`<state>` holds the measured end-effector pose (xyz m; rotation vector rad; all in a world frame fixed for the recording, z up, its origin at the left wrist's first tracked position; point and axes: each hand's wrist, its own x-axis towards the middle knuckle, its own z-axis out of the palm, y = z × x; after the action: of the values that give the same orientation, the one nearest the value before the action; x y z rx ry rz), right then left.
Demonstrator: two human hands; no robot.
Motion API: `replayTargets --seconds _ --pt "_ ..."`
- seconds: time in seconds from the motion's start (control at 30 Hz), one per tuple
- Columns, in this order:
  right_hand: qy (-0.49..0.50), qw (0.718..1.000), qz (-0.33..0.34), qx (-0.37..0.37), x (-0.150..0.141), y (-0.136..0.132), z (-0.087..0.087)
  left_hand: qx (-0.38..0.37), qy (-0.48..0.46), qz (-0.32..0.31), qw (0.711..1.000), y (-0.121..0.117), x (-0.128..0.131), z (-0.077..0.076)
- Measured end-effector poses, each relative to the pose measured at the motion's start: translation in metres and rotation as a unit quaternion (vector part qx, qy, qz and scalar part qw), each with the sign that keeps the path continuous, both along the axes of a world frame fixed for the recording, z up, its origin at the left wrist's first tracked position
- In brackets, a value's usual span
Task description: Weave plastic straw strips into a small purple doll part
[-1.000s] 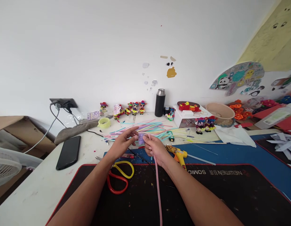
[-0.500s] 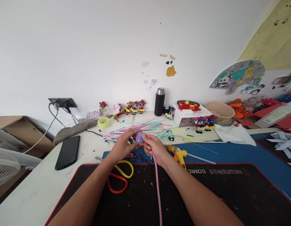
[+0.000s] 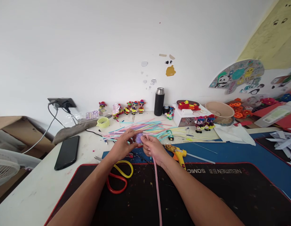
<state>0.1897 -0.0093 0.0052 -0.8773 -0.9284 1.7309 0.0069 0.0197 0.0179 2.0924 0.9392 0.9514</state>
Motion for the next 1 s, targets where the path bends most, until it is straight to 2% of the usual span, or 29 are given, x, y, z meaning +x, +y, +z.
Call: replayTargets --seconds 0.43,0.63,0.83,1.0 --pt "0.007 1.000 -0.009 0.028 0.001 0.006 -0.011 -0.030 -0.009 -0.013 0.999 0.001 -0.001 -0.001" --pt "0.009 1.000 -0.014 0.014 -0.001 0.004 -0.009 -0.042 -0.022 -0.011 0.999 0.002 -0.001 -0.002" --pt "0.056 0.998 0.026 -0.003 -0.001 0.001 -0.003 -0.078 -0.062 -0.014 0.995 0.001 0.000 -0.003" --pt "0.065 0.997 0.046 -0.004 0.000 0.001 -0.004 -0.079 -0.068 -0.019 0.994 0.001 0.001 0.000"
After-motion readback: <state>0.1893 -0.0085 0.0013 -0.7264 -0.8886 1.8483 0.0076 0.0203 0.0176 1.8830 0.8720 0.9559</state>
